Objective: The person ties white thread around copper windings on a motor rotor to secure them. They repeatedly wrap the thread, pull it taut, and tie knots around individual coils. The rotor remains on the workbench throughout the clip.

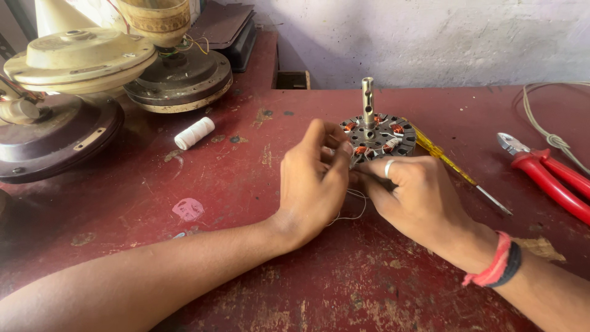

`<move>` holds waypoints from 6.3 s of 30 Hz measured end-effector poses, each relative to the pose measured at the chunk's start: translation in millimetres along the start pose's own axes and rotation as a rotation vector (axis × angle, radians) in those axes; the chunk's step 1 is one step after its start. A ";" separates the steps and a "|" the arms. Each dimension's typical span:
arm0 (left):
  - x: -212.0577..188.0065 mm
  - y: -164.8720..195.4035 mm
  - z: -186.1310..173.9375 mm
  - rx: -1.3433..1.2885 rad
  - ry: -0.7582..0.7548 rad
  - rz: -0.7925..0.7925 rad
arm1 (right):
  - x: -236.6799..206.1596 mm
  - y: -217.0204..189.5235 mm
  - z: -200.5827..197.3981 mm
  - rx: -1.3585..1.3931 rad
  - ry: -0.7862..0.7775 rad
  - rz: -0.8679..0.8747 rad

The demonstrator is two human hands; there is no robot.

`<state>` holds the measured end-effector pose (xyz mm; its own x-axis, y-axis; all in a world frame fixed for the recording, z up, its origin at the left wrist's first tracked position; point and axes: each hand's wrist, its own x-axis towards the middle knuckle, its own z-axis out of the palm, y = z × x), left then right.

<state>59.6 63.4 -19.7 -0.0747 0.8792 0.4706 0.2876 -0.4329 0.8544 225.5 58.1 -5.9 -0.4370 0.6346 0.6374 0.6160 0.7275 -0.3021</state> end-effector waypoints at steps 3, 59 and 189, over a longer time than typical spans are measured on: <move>5.6 -4.2 -2.6 0.050 0.085 0.100 | 0.5 -3.6 -11.4 -0.009 -0.162 -0.060; -30.3 26.6 -2.7 -0.230 -0.149 -0.247 | -34.7 -6.7 -21.9 0.374 0.051 -0.674; 58.2 -23.8 48.1 0.278 -0.236 0.315 | -41.0 -43.1 -37.0 0.183 -0.225 -0.317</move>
<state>94.4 134.5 -23.3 0.2666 0.7487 0.6070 0.5078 -0.6444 0.5717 241.1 -8.9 7.2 -0.7303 0.3988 0.5547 0.3109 0.9170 -0.2499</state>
